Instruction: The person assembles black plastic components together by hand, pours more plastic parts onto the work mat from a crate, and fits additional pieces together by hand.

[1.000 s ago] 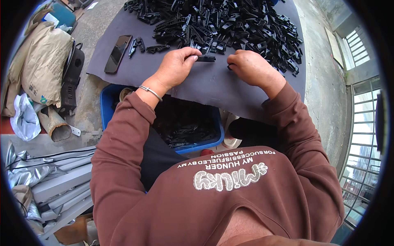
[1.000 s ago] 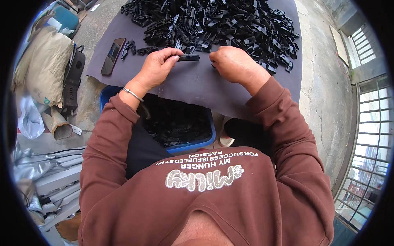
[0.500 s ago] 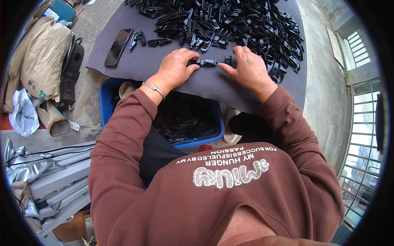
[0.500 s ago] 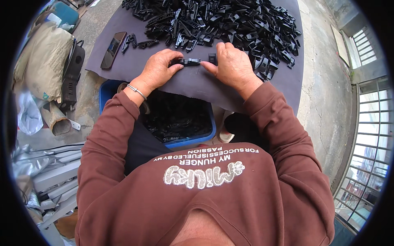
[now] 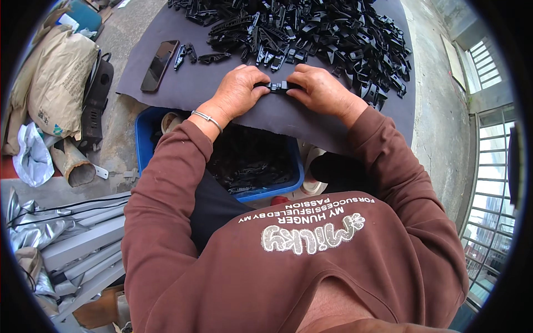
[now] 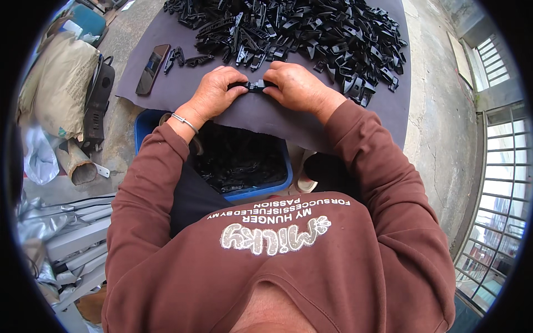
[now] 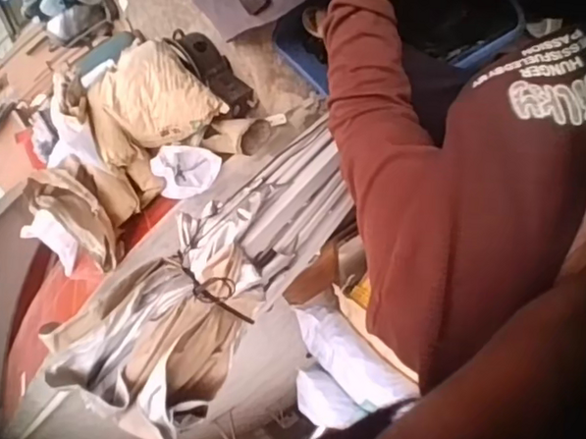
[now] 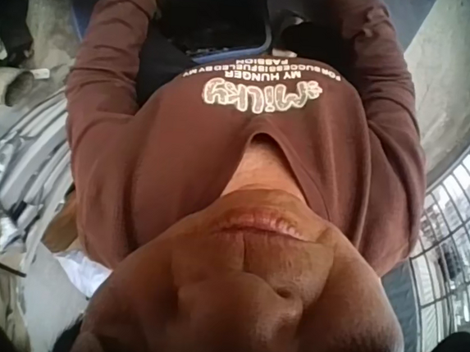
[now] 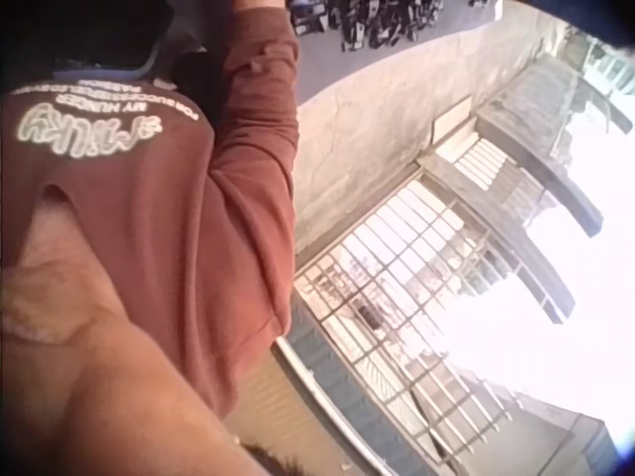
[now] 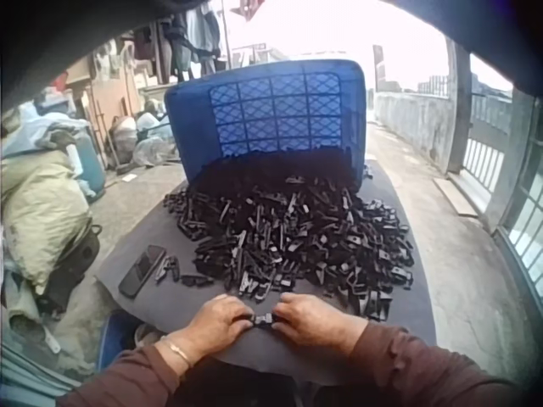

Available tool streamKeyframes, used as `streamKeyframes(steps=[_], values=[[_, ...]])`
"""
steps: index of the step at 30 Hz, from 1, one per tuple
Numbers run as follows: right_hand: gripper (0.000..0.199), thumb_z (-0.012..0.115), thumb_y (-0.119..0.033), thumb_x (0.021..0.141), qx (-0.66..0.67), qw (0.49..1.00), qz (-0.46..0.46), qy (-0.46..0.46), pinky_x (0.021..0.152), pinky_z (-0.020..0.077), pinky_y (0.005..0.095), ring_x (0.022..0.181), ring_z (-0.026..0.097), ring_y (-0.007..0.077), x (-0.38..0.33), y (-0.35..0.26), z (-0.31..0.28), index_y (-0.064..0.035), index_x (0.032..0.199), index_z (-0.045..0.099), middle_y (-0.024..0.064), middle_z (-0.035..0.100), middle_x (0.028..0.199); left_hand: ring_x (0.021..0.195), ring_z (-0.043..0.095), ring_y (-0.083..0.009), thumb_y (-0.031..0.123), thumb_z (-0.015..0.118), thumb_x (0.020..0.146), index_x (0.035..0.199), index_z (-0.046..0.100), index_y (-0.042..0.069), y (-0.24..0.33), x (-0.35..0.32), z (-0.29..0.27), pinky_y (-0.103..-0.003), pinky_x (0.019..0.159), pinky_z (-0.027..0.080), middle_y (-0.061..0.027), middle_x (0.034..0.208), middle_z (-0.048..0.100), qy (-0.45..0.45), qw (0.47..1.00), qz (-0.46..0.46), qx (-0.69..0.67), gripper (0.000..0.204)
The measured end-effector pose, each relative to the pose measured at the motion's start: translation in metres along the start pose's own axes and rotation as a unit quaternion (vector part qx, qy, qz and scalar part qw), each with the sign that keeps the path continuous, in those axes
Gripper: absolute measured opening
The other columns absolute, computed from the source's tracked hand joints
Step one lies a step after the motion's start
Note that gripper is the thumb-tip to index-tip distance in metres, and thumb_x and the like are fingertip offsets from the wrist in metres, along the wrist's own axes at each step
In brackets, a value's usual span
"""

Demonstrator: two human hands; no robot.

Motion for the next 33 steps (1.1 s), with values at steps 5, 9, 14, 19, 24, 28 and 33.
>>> streamKeyframes(steps=[5,9,14,19,24,28,33], values=[[0.02,0.065,-0.02,0.085,-0.022,1.0,-0.011,-0.005,0.074,0.0511,0.0416,0.086,0.062,0.0332,0.017,-0.01,0.022,-0.0039,0.097,0.064,0.014,0.06,0.091,0.093,0.061,-0.0273,0.019,0.074,0.077,0.097,0.07,0.009,-0.005,0.005,0.0,-0.037,0.083,0.05,-0.0062,0.098,0.067,-0.083,0.996,-0.023,0.009,0.023],[0.02,0.065,-0.019,0.084,-0.019,0.997,0.07,-0.002,0.075,0.0524,0.0414,0.086,0.062,0.0341,0.006,0.005,-0.003,-0.0041,0.098,0.063,0.014,0.06,0.094,0.095,0.06,-0.0274,0.019,0.074,0.078,0.102,0.069,0.01,0.008,0.013,-0.015,-0.036,0.083,0.05,-0.0076,0.105,0.065,-0.126,0.989,-0.069,-0.017,0.026],[0.021,0.065,-0.02,0.085,-0.22,0.959,-0.018,0.179,0.076,0.0534,0.0419,0.085,0.063,0.0354,0.014,0.032,-0.017,-0.0043,0.099,0.062,0.0149,0.059,0.099,0.105,0.057,-0.0288,0.022,0.072,0.08,0.108,0.068,0.012,0.021,0.029,-0.002,-0.036,0.089,0.049,-0.008,0.117,0.061,0.096,0.973,-0.003,0.211,0.029],[0.022,0.066,-0.019,0.086,-0.146,0.985,0.089,0.007,0.075,0.0528,0.0422,0.085,0.063,0.0358,0.022,0.032,-0.007,-0.0028,0.1,0.06,0.016,0.059,0.104,0.111,0.054,-0.0299,0.02,0.073,0.079,0.105,0.069,0.013,0.005,0.034,0.008,-0.038,0.093,0.047,-0.0066,0.118,0.061,0.071,0.985,-0.051,0.149,0.028],[0.022,0.065,-0.022,0.088,-0.122,0.986,0.106,0.045,0.075,0.0535,0.0421,0.086,0.064,0.0359,0.004,0.042,-0.015,-0.0033,0.1,0.061,0.0165,0.061,0.102,0.109,0.054,-0.0302,0.014,0.076,0.075,0.103,0.068,0.012,0.004,0.005,-0.001,-0.038,0.093,0.047,-0.0063,0.117,0.061,0.013,0.998,-0.002,0.057,0.029],[0.023,0.066,-0.023,0.088,-0.098,0.986,0.104,0.09,0.074,0.0532,0.0417,0.085,0.064,0.034,-0.008,0.044,-0.019,-0.0027,0.098,0.062,0.0157,0.061,0.098,0.106,0.056,-0.0292,0.01,0.077,0.072,0.099,0.068,0.01,0.012,-0.002,-0.011,-0.038,0.089,0.048,-0.006,0.115,0.061,0.034,0.996,0.029,0.072,0.028],[0.028,0.068,-0.023,0.087,-0.019,0.978,0.108,0.175,0.071,0.0516,0.0386,0.083,0.062,0.034,-0.013,0.031,-0.034,-0.0014,0.103,0.064,0.0146,0.06,0.095,0.099,0.058,-0.028,0.009,0.077,0.072,0.095,0.067,0.008,0.017,-0.003,-0.01,-0.037,0.082,0.05,-0.0059,0.11,0.062,0.028,0.995,0.006,0.091,0.026]])
Point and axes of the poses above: each hand's wrist, its own x-axis towards the middle knuckle, its own z-axis out of the palm, y = z × x, the point moved 6 cm from there along x, towards the middle knuckle
